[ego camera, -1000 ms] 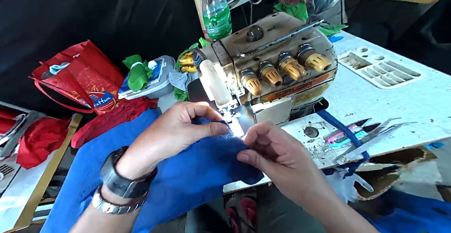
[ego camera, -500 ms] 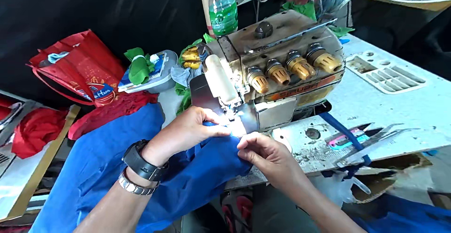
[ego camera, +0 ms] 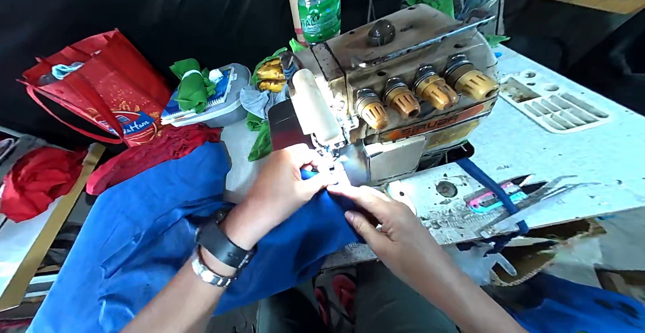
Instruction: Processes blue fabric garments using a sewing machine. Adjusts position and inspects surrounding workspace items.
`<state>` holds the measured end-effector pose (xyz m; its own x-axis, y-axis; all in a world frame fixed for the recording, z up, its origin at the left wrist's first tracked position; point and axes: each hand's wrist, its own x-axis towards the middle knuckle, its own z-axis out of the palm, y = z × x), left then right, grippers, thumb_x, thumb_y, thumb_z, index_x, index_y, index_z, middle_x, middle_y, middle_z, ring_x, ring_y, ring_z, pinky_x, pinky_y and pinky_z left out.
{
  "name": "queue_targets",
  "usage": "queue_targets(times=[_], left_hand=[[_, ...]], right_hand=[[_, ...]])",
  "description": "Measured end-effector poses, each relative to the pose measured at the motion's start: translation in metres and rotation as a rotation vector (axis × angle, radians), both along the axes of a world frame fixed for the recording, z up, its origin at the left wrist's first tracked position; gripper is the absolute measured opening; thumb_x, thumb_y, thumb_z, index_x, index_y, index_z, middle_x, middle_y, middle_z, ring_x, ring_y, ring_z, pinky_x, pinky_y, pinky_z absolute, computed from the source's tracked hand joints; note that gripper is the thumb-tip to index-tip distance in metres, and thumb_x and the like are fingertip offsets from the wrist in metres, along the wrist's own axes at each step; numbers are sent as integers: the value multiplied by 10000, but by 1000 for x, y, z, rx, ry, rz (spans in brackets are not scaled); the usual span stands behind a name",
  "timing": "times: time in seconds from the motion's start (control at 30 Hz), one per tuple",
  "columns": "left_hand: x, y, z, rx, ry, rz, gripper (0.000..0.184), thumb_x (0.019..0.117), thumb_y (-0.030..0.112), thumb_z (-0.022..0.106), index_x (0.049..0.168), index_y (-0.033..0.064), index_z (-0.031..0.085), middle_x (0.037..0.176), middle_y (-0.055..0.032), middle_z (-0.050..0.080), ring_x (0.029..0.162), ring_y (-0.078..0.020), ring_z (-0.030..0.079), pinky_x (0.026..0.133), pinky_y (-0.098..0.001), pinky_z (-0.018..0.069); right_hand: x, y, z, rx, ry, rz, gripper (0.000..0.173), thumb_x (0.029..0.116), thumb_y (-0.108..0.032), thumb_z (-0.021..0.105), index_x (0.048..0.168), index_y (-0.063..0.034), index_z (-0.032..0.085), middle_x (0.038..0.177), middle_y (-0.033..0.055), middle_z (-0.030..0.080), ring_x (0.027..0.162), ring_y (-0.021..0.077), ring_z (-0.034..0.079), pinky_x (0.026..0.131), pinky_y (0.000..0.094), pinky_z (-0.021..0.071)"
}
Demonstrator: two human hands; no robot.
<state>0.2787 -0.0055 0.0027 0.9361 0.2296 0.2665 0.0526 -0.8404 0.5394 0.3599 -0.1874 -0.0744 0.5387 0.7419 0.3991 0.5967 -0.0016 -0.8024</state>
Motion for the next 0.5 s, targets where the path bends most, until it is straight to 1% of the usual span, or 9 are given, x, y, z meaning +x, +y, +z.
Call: queue_targets(times=[0.07,0.1,0.17,0.23,0.27,0.33,0.37,0.43,0.5], left_hand=[[-2,-3,-15,133,-148,58,76,877,157,744,855,91,713,823,-1,638,785,-60,598,713,-209,483],[-4,-3,-21,174,-205,103,89,884,176,742,888,89,723,861,-18,663,839,-97,627,766,-260,502],[-12,-4,-30,233,-280,212,155,920,206,724,998,72,724,1003,-63,674,976,-187,627,869,-381,489],[-27,-11,-31,299,-339,335,253,965,233,678,1117,34,714,1162,-135,651,1099,-283,593,941,-481,455],[-34,-20,-32,313,-382,379,263,992,251,643,1118,31,710,1176,-141,635,1102,-278,579,948,-473,440],[-45,-46,-43,307,-420,413,260,1030,294,589,1110,76,706,1169,-103,628,1086,-195,582,933,-368,471],[-47,-57,-52,302,-404,402,295,1045,331,566,1156,92,699,1211,-102,634,1130,-192,577,962,-358,458],[-46,-65,-69,325,-370,365,372,1064,381,511,1246,103,677,1324,-114,617,1250,-218,528,1048,-384,379],[-43,-56,-74,349,-361,309,371,1076,388,482,1248,123,677,1333,-90,614,1305,-208,503,1111,-392,344]], right_hand=[[-2,1,6,-73,-79,-41,381,982,-189,519,1321,-210,692,971,-33,651,769,51,635,649,233,551],[-3,2,8,-97,-97,-47,397,977,-180,512,1337,-188,678,1010,-12,671,787,75,650,663,260,559],[-5,3,12,-136,-87,-43,423,968,-165,501,1362,-157,654,1075,10,701,815,92,667,689,277,566],[-4,2,20,-184,16,15,421,1004,-138,502,1410,-134,613,1058,36,702,800,92,643,712,260,549],[-3,1,21,-201,76,36,433,1016,-157,493,1438,-152,590,1057,26,710,796,72,642,721,240,548],[-2,2,14,-166,147,31,454,985,-231,504,1429,-211,594,987,-40,715,737,9,642,654,198,548],[-2,2,10,-136,191,40,447,975,-252,520,1414,-226,598,949,-70,715,722,-16,646,635,181,552],[0,1,8,-89,312,81,432,954,-246,557,1383,-234,605,822,-103,682,654,-31,621,578,142,525],[3,-2,11,-67,486,157,440,948,-215,594,1387,-226,595,815,-85,699,688,-1,653,611,153,540]])
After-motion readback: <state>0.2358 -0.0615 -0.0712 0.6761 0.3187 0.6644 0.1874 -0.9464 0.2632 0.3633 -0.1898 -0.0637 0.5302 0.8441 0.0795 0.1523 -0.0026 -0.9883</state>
